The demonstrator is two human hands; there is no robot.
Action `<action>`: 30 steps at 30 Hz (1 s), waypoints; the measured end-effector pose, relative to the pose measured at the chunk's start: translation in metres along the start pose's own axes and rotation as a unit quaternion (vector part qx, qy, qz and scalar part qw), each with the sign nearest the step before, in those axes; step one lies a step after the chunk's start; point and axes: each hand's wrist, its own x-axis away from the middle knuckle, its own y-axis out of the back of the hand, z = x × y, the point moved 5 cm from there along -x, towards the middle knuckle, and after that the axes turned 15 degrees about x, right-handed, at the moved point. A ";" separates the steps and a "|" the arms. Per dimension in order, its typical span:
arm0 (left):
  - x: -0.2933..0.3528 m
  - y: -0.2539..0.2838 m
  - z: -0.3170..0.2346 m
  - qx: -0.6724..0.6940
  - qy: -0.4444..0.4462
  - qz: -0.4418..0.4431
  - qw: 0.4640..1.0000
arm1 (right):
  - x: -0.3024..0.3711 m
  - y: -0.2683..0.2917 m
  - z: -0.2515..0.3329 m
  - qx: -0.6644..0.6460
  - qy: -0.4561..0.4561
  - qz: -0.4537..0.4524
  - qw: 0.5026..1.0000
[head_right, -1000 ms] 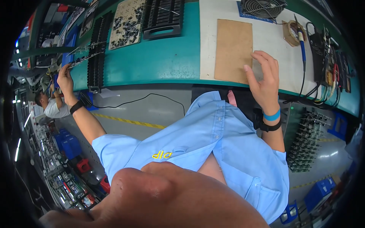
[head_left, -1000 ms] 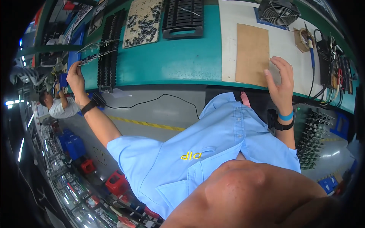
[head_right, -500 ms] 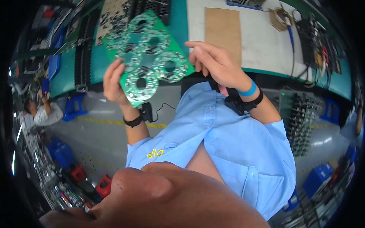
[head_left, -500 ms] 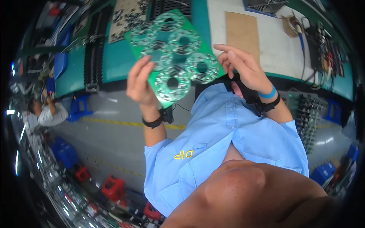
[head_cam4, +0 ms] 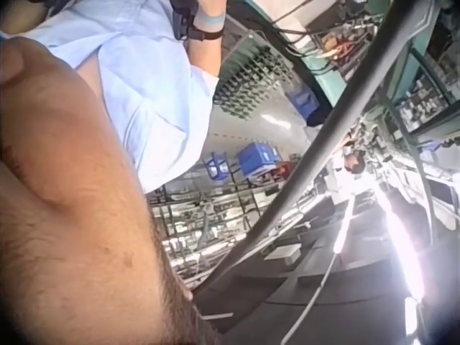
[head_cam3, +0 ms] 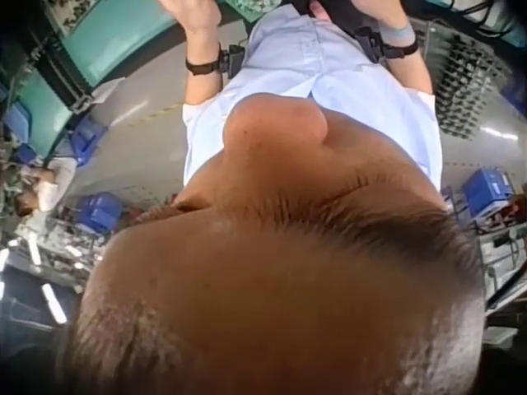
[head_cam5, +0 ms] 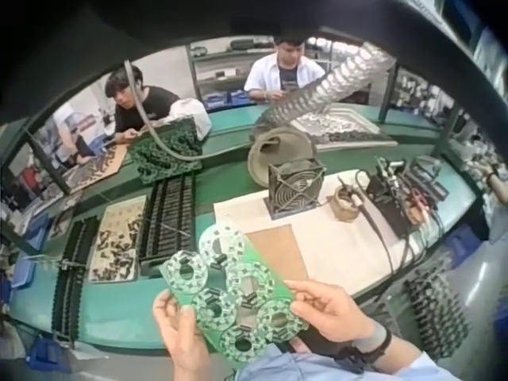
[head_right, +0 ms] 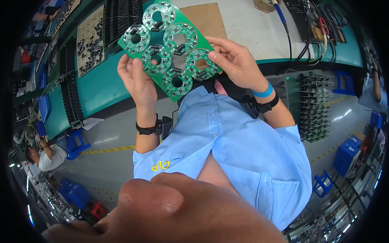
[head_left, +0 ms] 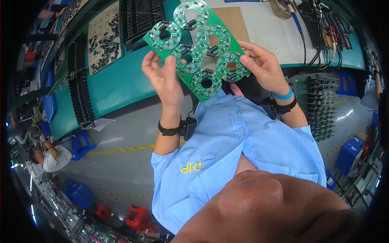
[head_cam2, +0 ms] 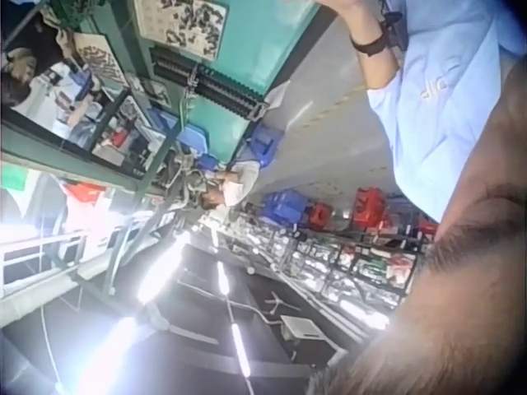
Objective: Soldering components onto a printed circuit board at an industrial workstation.
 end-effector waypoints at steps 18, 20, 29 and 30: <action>0.013 0.016 -0.007 -0.052 0.057 -0.035 0.996 | -0.011 -0.021 0.000 -0.068 0.001 0.033 0.997; 0.018 0.018 -0.012 0.018 0.091 -0.023 0.995 | -0.013 -0.019 -0.003 -0.077 -0.007 0.031 0.997; 0.036 0.050 -0.050 -0.041 0.093 0.033 0.994 | -0.029 -0.017 0.002 0.209 0.020 -0.017 0.977; 0.038 0.054 -0.058 -0.048 0.076 0.031 0.996 | -0.029 -0.016 0.008 0.389 0.062 -0.103 0.914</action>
